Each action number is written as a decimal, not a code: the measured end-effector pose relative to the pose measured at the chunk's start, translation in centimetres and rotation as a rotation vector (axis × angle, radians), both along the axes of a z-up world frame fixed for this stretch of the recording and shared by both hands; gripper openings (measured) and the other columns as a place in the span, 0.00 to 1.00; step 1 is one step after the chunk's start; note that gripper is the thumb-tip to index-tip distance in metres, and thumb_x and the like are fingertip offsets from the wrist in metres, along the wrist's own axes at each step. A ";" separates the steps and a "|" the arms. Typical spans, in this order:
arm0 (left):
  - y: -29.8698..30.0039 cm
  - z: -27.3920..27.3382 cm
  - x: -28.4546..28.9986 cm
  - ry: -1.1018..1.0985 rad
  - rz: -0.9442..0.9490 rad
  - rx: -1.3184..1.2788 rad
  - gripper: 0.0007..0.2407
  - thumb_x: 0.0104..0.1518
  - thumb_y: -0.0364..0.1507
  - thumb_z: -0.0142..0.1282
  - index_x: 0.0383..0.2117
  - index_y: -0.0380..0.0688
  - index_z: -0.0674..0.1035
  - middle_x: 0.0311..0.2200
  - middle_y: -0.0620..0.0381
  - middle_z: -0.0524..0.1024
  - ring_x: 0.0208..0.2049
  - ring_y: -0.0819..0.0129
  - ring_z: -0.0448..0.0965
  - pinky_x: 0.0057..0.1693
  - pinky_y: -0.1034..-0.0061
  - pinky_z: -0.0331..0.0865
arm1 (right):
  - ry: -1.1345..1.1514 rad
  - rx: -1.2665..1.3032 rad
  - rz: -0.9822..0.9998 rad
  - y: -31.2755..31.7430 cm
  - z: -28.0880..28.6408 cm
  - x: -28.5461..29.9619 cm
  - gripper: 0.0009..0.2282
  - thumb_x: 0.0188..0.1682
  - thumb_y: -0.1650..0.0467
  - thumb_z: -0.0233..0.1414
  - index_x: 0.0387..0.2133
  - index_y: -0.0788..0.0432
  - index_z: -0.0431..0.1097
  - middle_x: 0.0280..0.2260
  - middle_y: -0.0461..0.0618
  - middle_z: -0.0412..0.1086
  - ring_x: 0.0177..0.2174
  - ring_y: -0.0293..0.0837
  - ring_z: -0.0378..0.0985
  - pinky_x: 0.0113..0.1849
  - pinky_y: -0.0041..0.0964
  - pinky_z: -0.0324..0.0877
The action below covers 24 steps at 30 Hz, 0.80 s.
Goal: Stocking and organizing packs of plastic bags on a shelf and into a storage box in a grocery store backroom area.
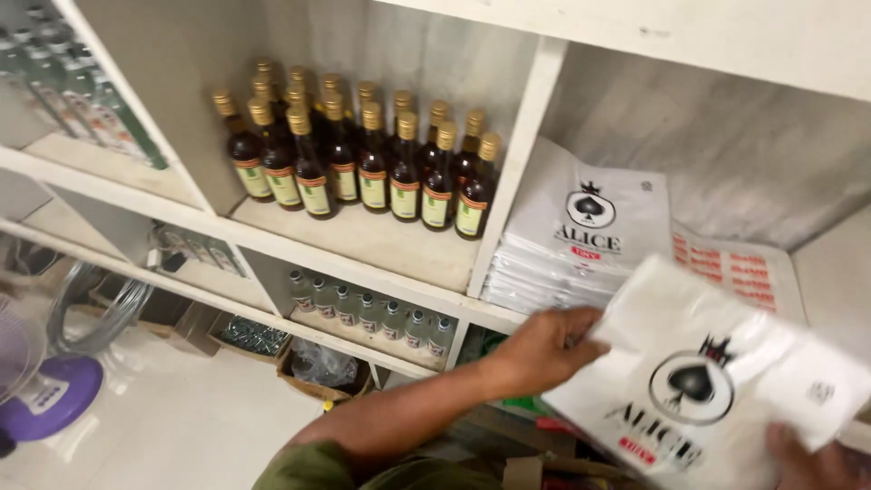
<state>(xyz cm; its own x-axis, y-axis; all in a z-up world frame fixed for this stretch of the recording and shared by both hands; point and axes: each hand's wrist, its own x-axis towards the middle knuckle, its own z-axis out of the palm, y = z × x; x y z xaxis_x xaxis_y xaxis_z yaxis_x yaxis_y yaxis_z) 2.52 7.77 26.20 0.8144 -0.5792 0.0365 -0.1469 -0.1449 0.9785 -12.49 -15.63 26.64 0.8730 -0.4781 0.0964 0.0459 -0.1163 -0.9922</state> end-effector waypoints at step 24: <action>-3.6 3.6 19.4 -0.855 0.573 1.034 0.35 0.46 0.27 0.64 0.61 0.20 0.61 0.42 0.38 0.77 0.42 0.56 0.80 0.45 0.70 0.79 | 0.215 -0.032 0.176 -2.1 3.3 33.7 0.14 0.59 0.68 0.48 0.56 0.61 0.67 0.48 0.58 0.73 0.44 0.51 0.80 0.42 0.46 0.79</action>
<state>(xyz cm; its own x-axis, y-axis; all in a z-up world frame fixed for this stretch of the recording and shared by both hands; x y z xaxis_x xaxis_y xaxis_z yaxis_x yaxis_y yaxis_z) 21.96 4.20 29.82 0.8818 -0.2575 0.3951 -0.2999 -0.9527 0.0485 21.19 -17.70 29.97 0.9444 -0.3167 -0.0880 -0.1435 -0.1564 -0.9772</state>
